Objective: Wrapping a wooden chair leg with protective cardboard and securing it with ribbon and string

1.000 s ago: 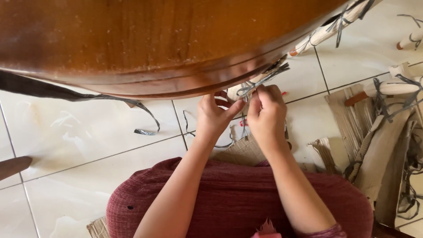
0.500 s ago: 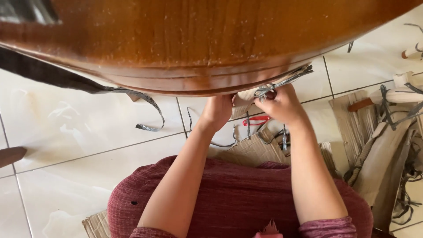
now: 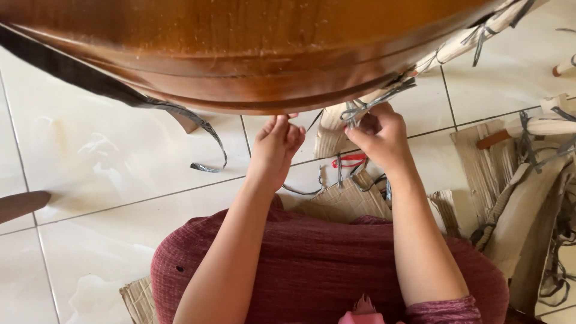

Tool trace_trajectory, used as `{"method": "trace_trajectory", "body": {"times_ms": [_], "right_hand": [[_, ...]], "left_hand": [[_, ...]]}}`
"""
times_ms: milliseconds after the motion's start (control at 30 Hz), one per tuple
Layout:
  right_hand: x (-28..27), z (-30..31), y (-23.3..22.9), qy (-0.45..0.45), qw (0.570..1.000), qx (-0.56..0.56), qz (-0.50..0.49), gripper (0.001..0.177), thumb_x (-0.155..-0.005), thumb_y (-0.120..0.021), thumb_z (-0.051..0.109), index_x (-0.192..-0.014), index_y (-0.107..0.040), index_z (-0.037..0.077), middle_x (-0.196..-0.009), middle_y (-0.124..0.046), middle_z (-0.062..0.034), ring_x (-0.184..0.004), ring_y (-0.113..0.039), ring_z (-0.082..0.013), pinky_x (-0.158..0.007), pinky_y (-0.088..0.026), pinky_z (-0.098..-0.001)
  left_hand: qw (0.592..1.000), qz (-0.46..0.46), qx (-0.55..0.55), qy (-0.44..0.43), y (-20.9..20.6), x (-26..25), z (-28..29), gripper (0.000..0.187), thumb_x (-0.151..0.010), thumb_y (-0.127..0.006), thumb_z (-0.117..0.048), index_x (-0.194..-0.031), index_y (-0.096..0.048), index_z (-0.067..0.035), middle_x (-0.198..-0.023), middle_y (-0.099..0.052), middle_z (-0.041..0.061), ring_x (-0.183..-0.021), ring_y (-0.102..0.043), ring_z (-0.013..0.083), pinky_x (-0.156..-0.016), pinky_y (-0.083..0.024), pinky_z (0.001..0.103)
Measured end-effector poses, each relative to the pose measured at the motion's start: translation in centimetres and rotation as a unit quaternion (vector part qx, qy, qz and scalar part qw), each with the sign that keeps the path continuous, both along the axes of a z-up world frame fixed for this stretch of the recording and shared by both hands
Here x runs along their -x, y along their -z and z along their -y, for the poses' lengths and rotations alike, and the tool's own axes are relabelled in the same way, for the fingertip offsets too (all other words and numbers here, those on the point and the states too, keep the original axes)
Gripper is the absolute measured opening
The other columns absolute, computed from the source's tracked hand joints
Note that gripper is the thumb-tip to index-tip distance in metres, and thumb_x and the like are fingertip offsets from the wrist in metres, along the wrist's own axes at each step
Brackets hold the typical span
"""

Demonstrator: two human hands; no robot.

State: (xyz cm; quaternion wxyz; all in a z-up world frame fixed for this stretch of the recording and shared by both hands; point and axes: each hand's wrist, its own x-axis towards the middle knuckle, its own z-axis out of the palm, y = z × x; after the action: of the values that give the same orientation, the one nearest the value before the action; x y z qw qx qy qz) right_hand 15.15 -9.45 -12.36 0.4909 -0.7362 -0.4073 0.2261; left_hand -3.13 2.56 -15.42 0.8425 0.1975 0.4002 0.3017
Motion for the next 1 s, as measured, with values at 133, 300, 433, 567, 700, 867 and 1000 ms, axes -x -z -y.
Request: {"method": "trace_trajectory", "body": {"times_ms": [133, 300, 433, 567, 700, 867, 1000], "right_hand": [[1.8, 2.0, -3.3, 0.052, 0.994, -0.035, 0.086, 0.025, -0.075, -0.082, 0.003, -0.098, -0.070, 0.001, -0.075, -0.047, -0.0070, -0.056, -0.050, -0.0128, -0.054, -0.049, -0.0325], [2.5, 3.5, -1.8, 0.106, 0.973, -0.128, 0.163, 0.039, -0.076, -0.091, 0.001, -0.110, -0.071, -0.001, -0.081, -0.045, -0.0092, -0.055, -0.052, -0.0191, -0.050, -0.048, -0.0335], [3.2, 3.2, 0.9, 0.153, 0.951, -0.150, 0.223, 0.032, -0.083, -0.093, 0.011, -0.093, -0.063, 0.006, -0.070, -0.044, -0.0031, -0.052, -0.050, -0.0189, -0.051, -0.046, -0.0307], [5.2, 1.8, 1.9, 0.071, 0.929, -0.176, 0.317, 0.013, -0.091, -0.081, 0.007, -0.102, -0.078, 0.013, -0.073, -0.056, 0.0010, -0.059, -0.060, -0.0190, -0.054, -0.050, -0.0314], [6.2, 1.0, 2.1, 0.054, 0.911, -0.162, 0.375, 0.025, -0.097, -0.074, 0.005, -0.119, -0.077, 0.013, -0.073, -0.050, -0.0025, -0.059, -0.059, -0.0232, -0.054, -0.051, -0.0337], [7.3, 1.0, 0.3, 0.081, 0.938, -0.206, 0.265, 0.024, -0.091, -0.067, -0.012, -0.110, -0.076, 0.000, -0.094, -0.072, -0.0136, -0.080, -0.072, -0.0322, -0.071, -0.058, -0.0387], [6.7, 2.1, 1.4, 0.137, 0.950, -0.203, 0.194, 0.023, -0.093, -0.064, -0.014, -0.111, -0.071, -0.002, -0.055, -0.048, 0.0000, -0.045, -0.043, -0.0121, -0.045, -0.039, -0.0237]], "left_hand": [[0.967, -0.135, -0.148, 0.157, -6.0, 2.0, 2.4, 0.036, -0.109, -0.045, -0.024, -0.133, -0.067, -0.009, -0.071, -0.055, 0.002, -0.095, -0.067, 0.0155, -0.103, -0.055, 0.038], [0.908, -0.233, -0.220, 0.272, -6.0, 1.6, 3.8, 0.037, -0.105, -0.052, -0.031, -0.128, -0.073, -0.011, -0.071, -0.072, 0.002, -0.081, -0.067, 0.0105, -0.093, -0.059, 0.031], [0.828, -0.328, -0.314, 0.329, -8.2, 1.7, 4.1, 0.027, -0.100, -0.056, -0.034, -0.106, -0.077, -0.018, -0.065, -0.072, -0.005, -0.069, -0.063, 0.0107, -0.070, -0.054, 0.024], [0.743, -0.382, -0.453, 0.313, -3.3, 2.2, 4.3, 0.012, -0.094, -0.064, -0.033, -0.094, -0.075, -0.027, -0.069, -0.073, -0.010, -0.074, -0.071, 0.0148, -0.067, -0.057, 0.029], [0.622, -0.368, -0.646, 0.246, -6.6, 2.7, 3.8, 0.011, -0.092, -0.074, -0.025, -0.091, -0.080, -0.016, -0.101, -0.064, 0.009, -0.099, -0.065, 0.0321, -0.080, -0.059, 0.045], [0.605, -0.141, -0.762, 0.185, -7.4, 1.5, 3.1, 0.011, -0.099, -0.067, -0.019, -0.098, -0.072, -0.009, -0.118, -0.066, 0.004, -0.123, -0.063, 0.0291, -0.101, -0.050, 0.044], [0.638, -0.086, -0.746, 0.168, -5.8, -0.2, 2.9, 0.010, -0.101, -0.064, -0.011, -0.100, -0.070, -0.004, -0.109, -0.071, 0.008, -0.108, -0.070, 0.0325, -0.095, -0.054, 0.044]]}}
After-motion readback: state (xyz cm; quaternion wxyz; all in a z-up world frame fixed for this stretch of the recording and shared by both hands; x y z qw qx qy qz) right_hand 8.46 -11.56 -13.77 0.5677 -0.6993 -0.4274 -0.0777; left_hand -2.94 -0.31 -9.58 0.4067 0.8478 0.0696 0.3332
